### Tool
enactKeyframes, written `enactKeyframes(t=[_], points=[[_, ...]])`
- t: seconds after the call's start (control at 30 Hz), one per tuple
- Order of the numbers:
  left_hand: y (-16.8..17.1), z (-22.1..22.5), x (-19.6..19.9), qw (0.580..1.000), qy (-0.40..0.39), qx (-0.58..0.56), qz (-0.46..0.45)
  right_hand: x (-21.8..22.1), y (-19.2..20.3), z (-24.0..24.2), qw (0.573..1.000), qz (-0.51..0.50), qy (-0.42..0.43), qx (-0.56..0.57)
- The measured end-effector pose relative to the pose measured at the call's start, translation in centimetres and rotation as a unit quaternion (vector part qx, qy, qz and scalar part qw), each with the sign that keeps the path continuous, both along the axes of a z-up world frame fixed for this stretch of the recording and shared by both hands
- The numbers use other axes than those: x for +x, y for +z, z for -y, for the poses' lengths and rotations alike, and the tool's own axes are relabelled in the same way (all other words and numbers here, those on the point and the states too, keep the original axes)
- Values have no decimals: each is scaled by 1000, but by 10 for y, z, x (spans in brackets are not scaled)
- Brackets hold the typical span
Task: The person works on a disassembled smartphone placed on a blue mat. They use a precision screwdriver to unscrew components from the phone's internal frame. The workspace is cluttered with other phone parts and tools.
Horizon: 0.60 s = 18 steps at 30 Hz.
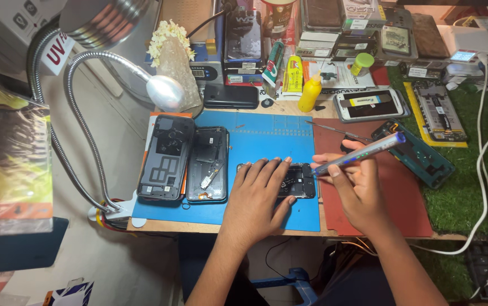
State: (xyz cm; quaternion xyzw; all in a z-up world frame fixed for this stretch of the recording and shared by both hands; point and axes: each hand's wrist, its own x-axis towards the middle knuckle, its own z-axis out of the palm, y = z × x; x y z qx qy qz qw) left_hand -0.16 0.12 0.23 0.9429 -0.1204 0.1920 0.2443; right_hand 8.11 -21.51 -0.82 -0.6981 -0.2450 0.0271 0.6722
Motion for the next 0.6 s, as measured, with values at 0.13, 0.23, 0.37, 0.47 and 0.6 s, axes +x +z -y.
enactKeyframes(t=[0.13,0.23,0.37,0.47,0.6], points=[[0,-1,0,1000,-2,-6,5,2,-1,-3,1000,21,5,-20],[-1,-1,0,1000,-3,-7,2,1,1,-3,999,27,1,-31],[-1,-1,1,1000,-3,-9,7,0,5,-2,998,31,-3,-55],[0,-1,0,1000,-4,-7,4,1,8,-3,998,34,5,-54],[-1,-1,0,1000,-3,-9,6,-1,15,-7,994,47,-7,-102]])
